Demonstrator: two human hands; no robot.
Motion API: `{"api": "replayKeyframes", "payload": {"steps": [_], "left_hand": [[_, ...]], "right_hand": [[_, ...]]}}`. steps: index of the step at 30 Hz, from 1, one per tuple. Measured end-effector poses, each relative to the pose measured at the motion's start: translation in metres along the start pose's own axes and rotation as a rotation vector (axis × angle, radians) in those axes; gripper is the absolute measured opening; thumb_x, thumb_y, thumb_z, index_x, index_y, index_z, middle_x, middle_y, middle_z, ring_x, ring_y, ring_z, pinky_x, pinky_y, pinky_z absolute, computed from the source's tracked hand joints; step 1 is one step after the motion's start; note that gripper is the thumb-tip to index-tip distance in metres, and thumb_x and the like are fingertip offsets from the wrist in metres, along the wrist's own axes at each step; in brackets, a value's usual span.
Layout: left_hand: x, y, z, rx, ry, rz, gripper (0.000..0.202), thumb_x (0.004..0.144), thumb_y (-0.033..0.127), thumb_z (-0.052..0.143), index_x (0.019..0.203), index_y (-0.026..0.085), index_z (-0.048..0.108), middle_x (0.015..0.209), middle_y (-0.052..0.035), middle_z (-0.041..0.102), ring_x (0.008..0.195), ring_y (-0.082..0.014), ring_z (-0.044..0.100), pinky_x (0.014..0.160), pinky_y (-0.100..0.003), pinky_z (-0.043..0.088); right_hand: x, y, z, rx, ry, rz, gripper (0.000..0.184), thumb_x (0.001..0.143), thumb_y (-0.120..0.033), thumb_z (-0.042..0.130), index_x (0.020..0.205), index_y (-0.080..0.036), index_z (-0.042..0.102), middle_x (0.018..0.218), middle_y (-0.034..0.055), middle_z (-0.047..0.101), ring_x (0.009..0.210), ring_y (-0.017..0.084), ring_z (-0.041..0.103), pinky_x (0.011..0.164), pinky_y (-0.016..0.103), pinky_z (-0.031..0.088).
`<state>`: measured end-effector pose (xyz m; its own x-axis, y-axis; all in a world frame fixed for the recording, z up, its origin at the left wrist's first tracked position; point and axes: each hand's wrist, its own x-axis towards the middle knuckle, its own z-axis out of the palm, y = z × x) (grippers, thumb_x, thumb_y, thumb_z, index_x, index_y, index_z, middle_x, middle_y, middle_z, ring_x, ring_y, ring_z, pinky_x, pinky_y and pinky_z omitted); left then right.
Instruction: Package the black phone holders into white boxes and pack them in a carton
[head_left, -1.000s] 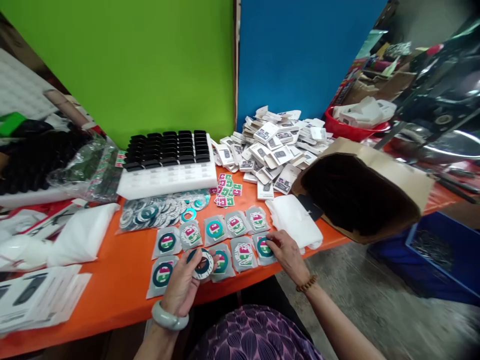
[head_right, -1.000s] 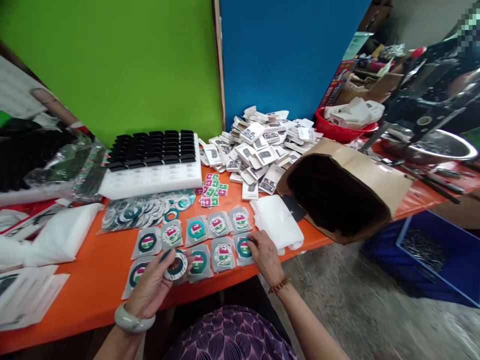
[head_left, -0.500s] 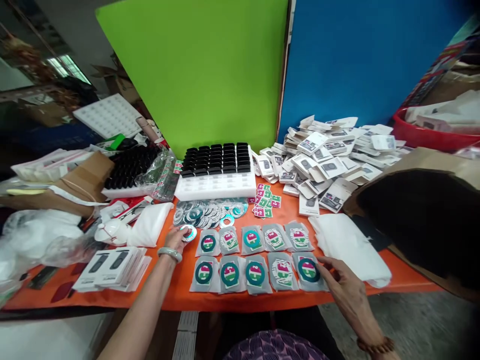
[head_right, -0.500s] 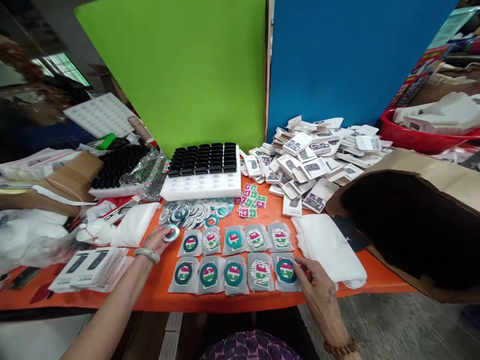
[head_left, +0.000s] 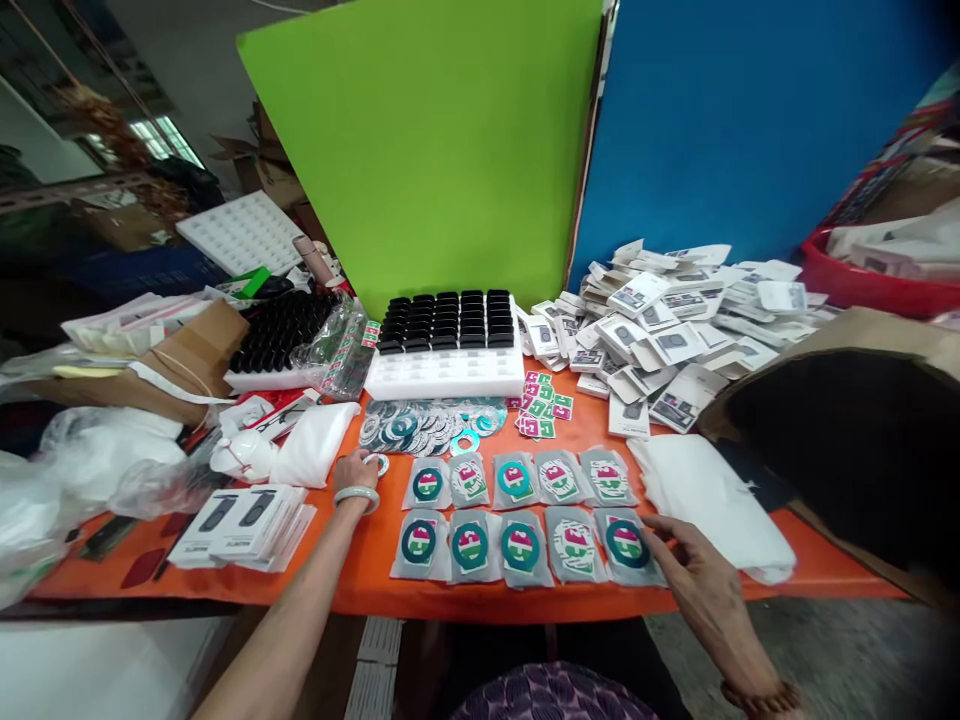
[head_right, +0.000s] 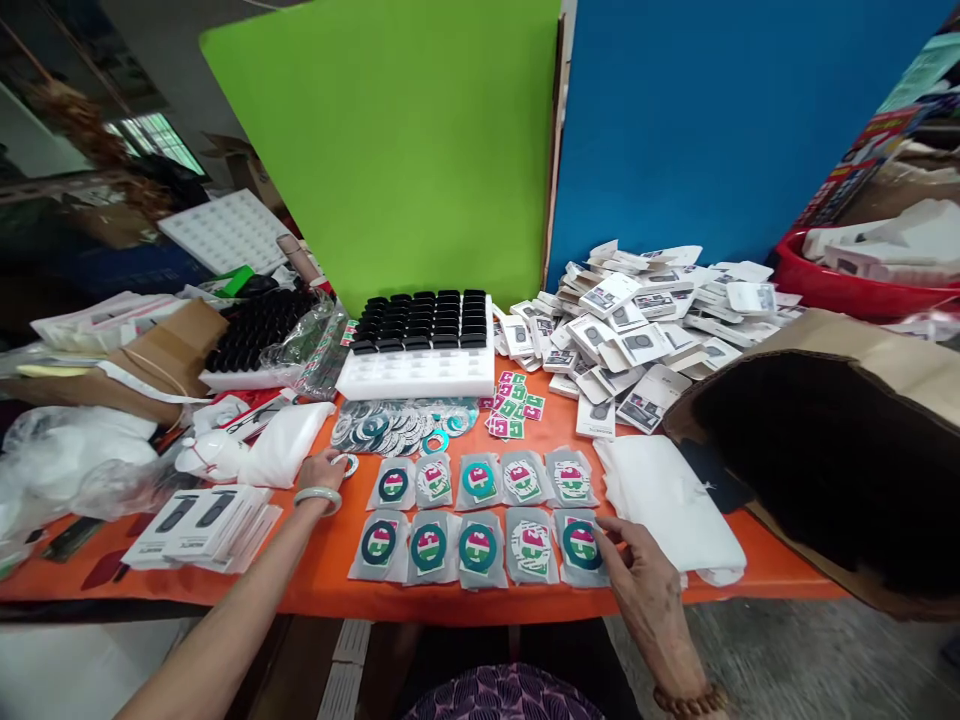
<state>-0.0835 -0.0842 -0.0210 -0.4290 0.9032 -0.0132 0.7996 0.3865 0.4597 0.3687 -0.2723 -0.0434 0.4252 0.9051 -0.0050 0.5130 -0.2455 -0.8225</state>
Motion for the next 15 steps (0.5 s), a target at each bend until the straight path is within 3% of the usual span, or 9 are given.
{"api": "replayKeyframes", "payload": {"steps": [3,8,11,15], "left_hand": [[-0.002,0.001,-0.005,0.047,0.049,-0.031,0.044,0.073,0.031,0.063,0.11,0.007,0.063,0.104,-0.0226,0.068,0.105,-0.0386,0.06,0.088,-0.049,0.044],[-0.024,-0.001,-0.019,0.032,0.095,0.033,0.05,0.076,0.038,0.054,0.114,0.006,0.059,0.109,-0.0234,0.065,0.11,-0.0378,0.056,0.091,-0.048,0.044],[-0.051,-0.015,-0.023,0.018,0.098,0.09,0.05,0.076,0.042,0.05,0.113,0.009,0.059,0.111,-0.0194,0.065,0.108,-0.0353,0.056,0.092,-0.047,0.044],[-0.09,-0.037,-0.014,0.067,0.072,0.222,0.051,0.079,0.047,0.043,0.11,0.011,0.06,0.111,-0.0188,0.066,0.108,-0.0336,0.057,0.093,-0.045,0.044]], "right_hand": [[-0.005,-0.014,-0.001,0.04,0.056,-0.049,0.047,0.078,-0.059,0.055,0.095,-0.017,0.069,0.087,0.0098,0.069,0.056,0.017,0.053,0.056,0.032,0.049],[-0.015,-0.023,-0.014,0.075,0.117,-0.096,0.04,0.084,-0.05,0.052,0.098,-0.016,0.067,0.093,0.0112,0.068,0.061,0.018,0.054,0.063,0.034,0.05],[-0.024,-0.015,-0.023,0.057,0.17,-0.071,0.036,0.085,-0.047,0.051,0.095,-0.016,0.067,0.092,0.0107,0.068,0.066,0.019,0.055,0.067,0.036,0.05],[-0.04,0.01,-0.026,0.048,0.188,-0.068,0.034,0.085,-0.044,0.051,0.095,-0.016,0.066,0.092,0.0109,0.067,0.071,0.021,0.058,0.071,0.038,0.051]]}}
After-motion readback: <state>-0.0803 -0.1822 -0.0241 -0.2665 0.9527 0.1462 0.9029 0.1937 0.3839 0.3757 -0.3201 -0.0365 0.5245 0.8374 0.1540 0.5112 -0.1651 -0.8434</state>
